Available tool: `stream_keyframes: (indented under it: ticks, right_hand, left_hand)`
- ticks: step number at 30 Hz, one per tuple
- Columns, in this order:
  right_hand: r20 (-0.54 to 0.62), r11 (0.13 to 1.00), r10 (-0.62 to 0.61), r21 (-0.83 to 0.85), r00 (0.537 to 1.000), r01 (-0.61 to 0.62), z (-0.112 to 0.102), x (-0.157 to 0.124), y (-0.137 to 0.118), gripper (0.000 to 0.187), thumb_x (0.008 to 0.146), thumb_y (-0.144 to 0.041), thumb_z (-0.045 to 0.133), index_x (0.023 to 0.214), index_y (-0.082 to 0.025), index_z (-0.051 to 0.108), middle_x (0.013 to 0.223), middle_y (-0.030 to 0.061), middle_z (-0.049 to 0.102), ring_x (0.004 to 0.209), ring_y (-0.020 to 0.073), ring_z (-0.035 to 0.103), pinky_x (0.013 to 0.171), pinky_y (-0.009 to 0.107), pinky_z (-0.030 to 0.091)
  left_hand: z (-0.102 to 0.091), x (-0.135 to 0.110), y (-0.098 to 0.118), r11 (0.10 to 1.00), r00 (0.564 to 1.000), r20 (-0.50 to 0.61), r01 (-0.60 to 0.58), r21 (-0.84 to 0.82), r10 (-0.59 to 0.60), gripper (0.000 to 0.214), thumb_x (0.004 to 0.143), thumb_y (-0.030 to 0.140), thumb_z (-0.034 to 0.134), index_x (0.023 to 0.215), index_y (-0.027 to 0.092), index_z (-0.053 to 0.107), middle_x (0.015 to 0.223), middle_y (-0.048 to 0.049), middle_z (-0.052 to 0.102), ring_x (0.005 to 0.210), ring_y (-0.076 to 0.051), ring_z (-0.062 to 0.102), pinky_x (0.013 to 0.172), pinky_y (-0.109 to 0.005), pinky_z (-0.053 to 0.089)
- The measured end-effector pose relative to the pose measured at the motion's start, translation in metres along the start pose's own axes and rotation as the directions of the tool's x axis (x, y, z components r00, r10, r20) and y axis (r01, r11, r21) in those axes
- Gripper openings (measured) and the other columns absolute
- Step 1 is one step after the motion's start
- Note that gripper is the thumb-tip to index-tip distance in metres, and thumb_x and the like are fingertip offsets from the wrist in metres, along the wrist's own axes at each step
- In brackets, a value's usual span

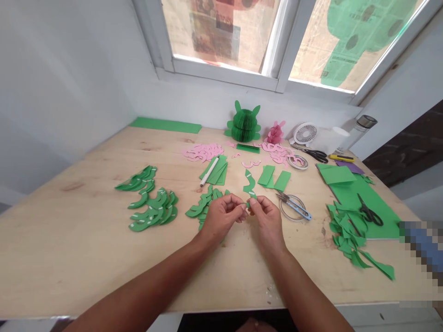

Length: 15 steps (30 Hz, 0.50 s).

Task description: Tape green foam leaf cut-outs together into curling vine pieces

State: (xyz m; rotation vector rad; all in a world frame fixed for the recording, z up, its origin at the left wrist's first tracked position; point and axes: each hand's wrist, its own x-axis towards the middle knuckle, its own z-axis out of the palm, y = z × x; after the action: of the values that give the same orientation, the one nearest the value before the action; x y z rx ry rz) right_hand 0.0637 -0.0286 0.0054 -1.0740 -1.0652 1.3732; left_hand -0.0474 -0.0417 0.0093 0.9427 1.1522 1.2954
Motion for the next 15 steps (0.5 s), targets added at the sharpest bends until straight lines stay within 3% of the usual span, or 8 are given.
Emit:
stream_keyframes:
  ticks: [15]
  right_hand:
    - [-0.052, 0.998, -0.024, -0.054, 0.998, 0.021, -0.0021, 0.0012, 0.0026, 0.024, 0.072, -0.040, 0.062, 0.069, -0.017, 0.058, 0.063, -0.0018, 0.053, 0.059, 0.0115, 0.047, 0.058, 0.024, 0.039]
  left_hand:
    - [-0.0019, 0.0016, -0.0045, 0.999, 0.998, 0.058, 0.007, 0.037, -0.009, 0.020, 0.067, 0.033, 0.065, 0.065, 0.016, 0.055, 0.054, -0.0007, 0.061, 0.049, -0.011, 0.054, 0.046, -0.022, 0.043]
